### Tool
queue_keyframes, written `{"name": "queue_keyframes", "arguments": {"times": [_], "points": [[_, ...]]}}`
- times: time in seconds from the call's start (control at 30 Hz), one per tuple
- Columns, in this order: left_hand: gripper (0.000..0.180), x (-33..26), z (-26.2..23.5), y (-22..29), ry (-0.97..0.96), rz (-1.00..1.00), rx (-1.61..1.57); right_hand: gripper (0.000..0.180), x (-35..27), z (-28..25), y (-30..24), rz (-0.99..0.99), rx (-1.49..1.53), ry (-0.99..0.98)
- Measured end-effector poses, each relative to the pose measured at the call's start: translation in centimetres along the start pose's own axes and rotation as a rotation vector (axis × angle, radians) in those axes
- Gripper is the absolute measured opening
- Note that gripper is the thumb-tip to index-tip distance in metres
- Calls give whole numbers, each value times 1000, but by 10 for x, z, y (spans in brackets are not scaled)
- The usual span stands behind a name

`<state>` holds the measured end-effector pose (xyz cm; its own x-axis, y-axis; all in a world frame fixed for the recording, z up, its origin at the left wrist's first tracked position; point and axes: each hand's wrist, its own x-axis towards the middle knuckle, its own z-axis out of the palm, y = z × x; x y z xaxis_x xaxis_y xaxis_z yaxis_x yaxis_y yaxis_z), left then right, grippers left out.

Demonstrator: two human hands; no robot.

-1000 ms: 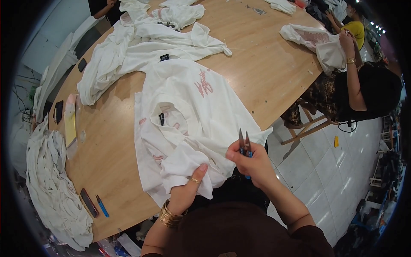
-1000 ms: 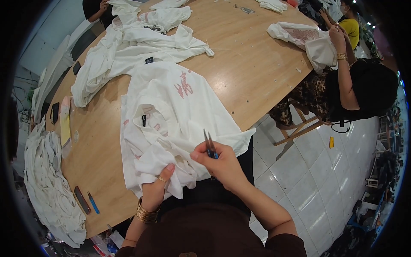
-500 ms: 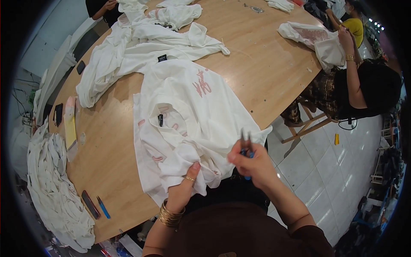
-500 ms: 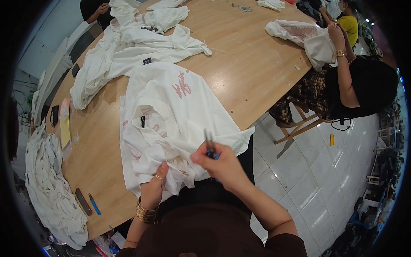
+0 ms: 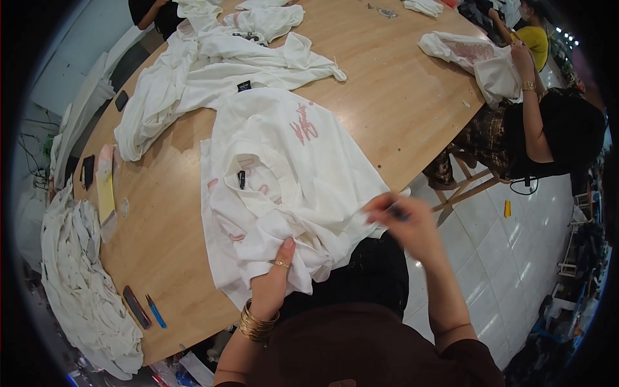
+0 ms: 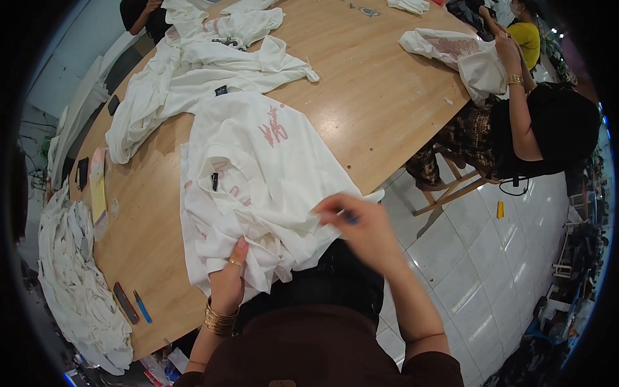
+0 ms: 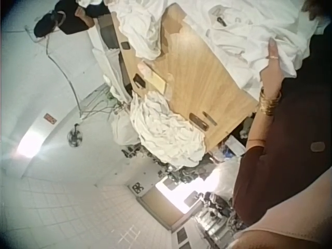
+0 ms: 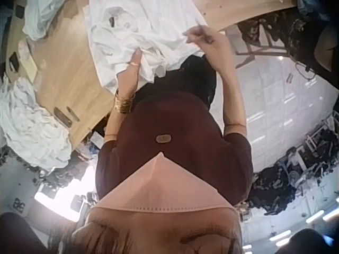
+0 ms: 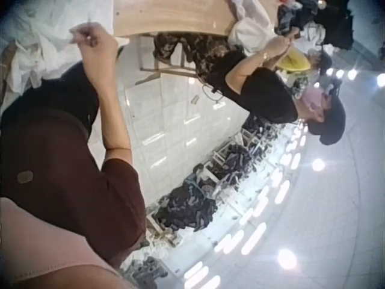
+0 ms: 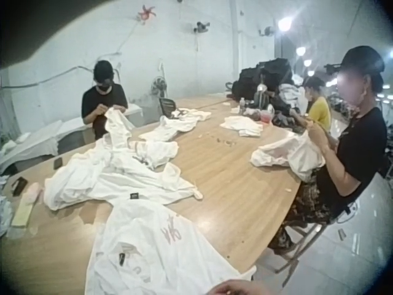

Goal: Trimming excess loose threads from white t-shirts using small snips.

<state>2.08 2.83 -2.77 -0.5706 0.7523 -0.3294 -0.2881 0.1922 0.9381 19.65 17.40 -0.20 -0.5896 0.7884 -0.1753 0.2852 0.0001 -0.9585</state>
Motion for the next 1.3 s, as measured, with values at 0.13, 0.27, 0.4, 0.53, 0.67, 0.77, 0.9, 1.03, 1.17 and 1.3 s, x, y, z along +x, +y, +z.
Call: {"name": "queue_keyframes", "arguments": {"times": [0.13, 0.27, 0.4, 0.53, 0.67, 0.77, 0.9, 1.03, 1.17, 1.3], "points": [[33, 1, 2, 3, 18, -29, 5, 19, -9, 41, 1, -14, -41, -84], [33, -2, 4, 7, 3, -42, 58, 14, -13, 56, 8, -198, -69, -109], [34, 0, 2, 5, 28, -26, 74, 10, -13, 52, 3, -63, -52, -74], [36, 3, 1, 3, 51, -48, 20, 12, -12, 46, 7, 5, 94, 81], [38, 4, 0, 3, 71, -84, 36, 10, -8, 35, 5, -49, 315, 388], [37, 4, 1, 2, 82, -9, 56, 10, 2, 11, 9, -115, 612, 616], [38, 5, -3, -2, 85, 9, 38, 8, 7, -23, 14, -262, 533, 836], [37, 5, -2, 0, 95, -3, 4, 5, 3, -65, 14, -412, 567, 952], [37, 5, -2, 0, 87, -7, 4, 8, 2, -66, 14, -273, -551, 823], [40, 7, -1, -1, 87, -101, -25, 13, 1, -6, 15, -106, -210, 101]]}}
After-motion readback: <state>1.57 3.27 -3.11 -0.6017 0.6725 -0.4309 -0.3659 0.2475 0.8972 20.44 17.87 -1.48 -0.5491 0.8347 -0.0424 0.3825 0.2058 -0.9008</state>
